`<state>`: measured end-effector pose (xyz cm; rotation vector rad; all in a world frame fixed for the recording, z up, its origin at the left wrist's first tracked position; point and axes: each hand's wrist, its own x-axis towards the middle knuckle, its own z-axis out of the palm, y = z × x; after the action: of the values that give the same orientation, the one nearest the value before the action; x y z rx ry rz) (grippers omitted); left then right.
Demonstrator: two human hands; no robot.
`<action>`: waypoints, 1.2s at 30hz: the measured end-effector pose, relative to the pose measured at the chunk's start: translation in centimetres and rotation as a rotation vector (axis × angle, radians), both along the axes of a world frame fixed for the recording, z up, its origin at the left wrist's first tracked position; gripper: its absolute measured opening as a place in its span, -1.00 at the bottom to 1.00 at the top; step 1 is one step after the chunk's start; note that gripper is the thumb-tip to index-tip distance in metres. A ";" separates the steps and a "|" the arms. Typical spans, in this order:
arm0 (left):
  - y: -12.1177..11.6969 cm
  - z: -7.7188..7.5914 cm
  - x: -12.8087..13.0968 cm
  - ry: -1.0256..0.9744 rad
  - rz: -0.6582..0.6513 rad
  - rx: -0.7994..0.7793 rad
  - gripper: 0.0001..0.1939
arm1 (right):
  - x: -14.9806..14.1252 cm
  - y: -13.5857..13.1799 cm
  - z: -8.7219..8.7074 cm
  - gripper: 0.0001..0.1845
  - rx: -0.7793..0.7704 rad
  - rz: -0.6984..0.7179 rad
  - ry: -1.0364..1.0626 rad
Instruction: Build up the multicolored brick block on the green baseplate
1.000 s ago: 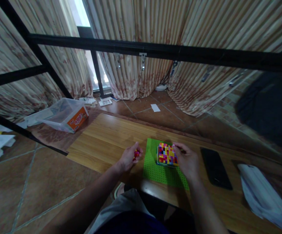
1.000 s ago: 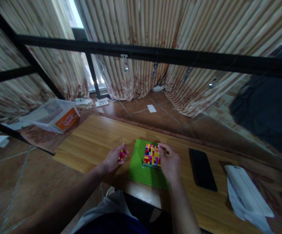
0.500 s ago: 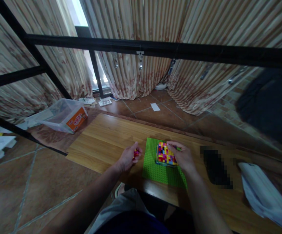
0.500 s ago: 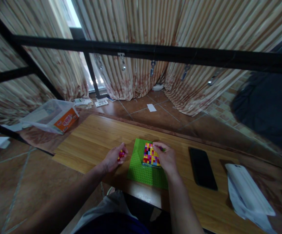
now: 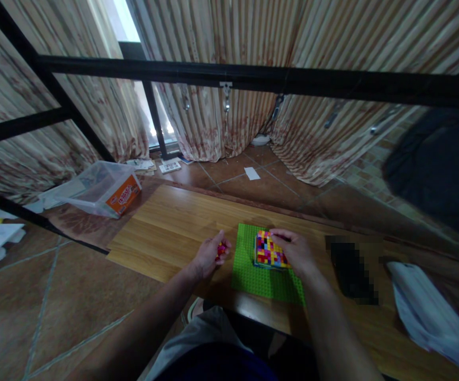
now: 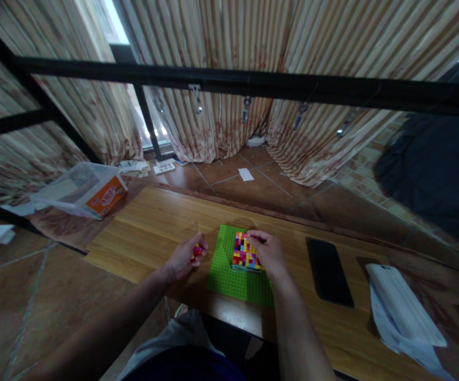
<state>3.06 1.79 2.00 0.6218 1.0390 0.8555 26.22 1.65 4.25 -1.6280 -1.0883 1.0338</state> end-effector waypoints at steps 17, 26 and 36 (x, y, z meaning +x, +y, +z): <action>-0.3 0.0 0.1 -0.037 0.026 0.022 -0.48 | -0.2 -1.0 -1.1 -0.52 0.099 -0.055 -0.104; -0.3 0.4 -0.1 -0.089 0.000 -0.035 -0.37 | -6.4 -4.0 2.4 -0.72 0.512 0.108 -0.619; 0.2 -0.8 0.2 -0.078 0.103 -0.094 -0.40 | -11.3 -3.3 0.7 -0.68 0.472 0.355 -0.734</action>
<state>3.29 1.96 1.24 0.4557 1.0403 0.9083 14.88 -1.70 4.97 -1.4624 -1.9893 0.3047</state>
